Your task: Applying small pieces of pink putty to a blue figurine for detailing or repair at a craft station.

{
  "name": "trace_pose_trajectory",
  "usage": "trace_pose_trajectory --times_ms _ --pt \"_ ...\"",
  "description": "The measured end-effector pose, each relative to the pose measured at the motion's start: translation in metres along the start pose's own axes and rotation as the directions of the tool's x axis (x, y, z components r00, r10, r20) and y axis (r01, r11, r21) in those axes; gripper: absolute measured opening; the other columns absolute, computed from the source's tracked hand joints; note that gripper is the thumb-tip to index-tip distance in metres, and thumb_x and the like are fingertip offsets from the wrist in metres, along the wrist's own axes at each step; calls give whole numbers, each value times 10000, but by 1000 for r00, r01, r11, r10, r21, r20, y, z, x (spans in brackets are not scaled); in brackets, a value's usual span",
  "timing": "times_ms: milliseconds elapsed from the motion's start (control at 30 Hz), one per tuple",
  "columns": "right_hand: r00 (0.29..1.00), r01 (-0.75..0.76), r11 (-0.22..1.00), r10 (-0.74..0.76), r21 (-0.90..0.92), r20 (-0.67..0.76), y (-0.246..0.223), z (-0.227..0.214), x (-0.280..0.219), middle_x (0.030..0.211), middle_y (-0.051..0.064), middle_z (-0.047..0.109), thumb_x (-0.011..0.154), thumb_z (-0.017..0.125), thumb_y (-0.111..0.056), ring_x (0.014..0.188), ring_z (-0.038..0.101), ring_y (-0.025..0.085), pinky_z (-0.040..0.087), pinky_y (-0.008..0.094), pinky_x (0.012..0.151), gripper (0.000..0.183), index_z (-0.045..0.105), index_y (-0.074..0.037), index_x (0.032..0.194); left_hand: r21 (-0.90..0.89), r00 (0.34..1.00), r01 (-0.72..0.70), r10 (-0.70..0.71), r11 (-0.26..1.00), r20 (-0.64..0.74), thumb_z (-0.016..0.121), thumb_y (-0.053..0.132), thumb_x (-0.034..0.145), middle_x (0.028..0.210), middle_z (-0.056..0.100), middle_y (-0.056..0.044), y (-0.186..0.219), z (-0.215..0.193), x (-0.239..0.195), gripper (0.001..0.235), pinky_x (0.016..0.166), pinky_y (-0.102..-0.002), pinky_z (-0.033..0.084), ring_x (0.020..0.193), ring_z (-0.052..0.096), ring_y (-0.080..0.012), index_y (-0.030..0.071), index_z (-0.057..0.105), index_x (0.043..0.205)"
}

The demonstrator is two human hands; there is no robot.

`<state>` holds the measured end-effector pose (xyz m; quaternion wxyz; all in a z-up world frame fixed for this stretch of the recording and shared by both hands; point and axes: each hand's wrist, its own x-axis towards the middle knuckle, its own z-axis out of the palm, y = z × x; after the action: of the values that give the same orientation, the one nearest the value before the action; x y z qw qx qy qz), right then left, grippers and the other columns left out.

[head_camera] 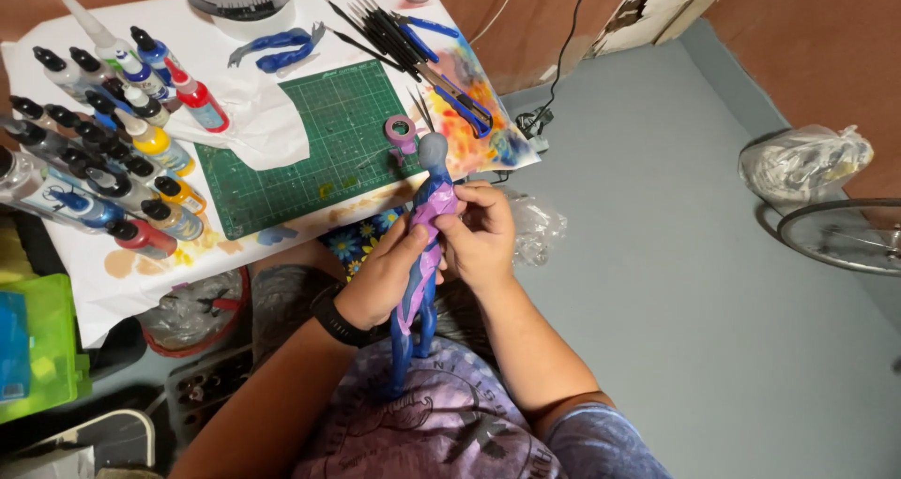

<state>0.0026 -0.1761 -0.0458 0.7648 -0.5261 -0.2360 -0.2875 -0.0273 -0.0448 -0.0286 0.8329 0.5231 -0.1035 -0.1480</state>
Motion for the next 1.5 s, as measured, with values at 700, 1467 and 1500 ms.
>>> trace_pose_trajectory --times_ms 700,1467,1500 --pt "992 -53 988 69 -148 110 25 -30 3 1025 86 576 1075 524 -69 892 584 127 511 259 804 226 578 34 1269 -160 992 -19 -2 987 -127 600 237 995 927 660 -210 -17 -10 17 268 668 -448 639 790 714 -326 4 603 1127" --pt "821 506 222 174 -834 544 117 -28 100 895 23 534 861 763 -295 938 557 272 427 403 807 144 742 -201 968 947 906 261 293 185 -307 635 409 854 1130 634 -223 79 -115 131 504 963 -526 522 1090 655 -432 15 576 1164" --pt "835 492 239 140 -837 531 114 -31 98 890 26 526 873 755 -297 943 570 273 424 397 802 141 740 -213 986 947 910 291 265 135 -318 616 393 870 1133 635 -232 79 -113 131 493 966 -517 523 1091 656 -432 -9 574 1153"
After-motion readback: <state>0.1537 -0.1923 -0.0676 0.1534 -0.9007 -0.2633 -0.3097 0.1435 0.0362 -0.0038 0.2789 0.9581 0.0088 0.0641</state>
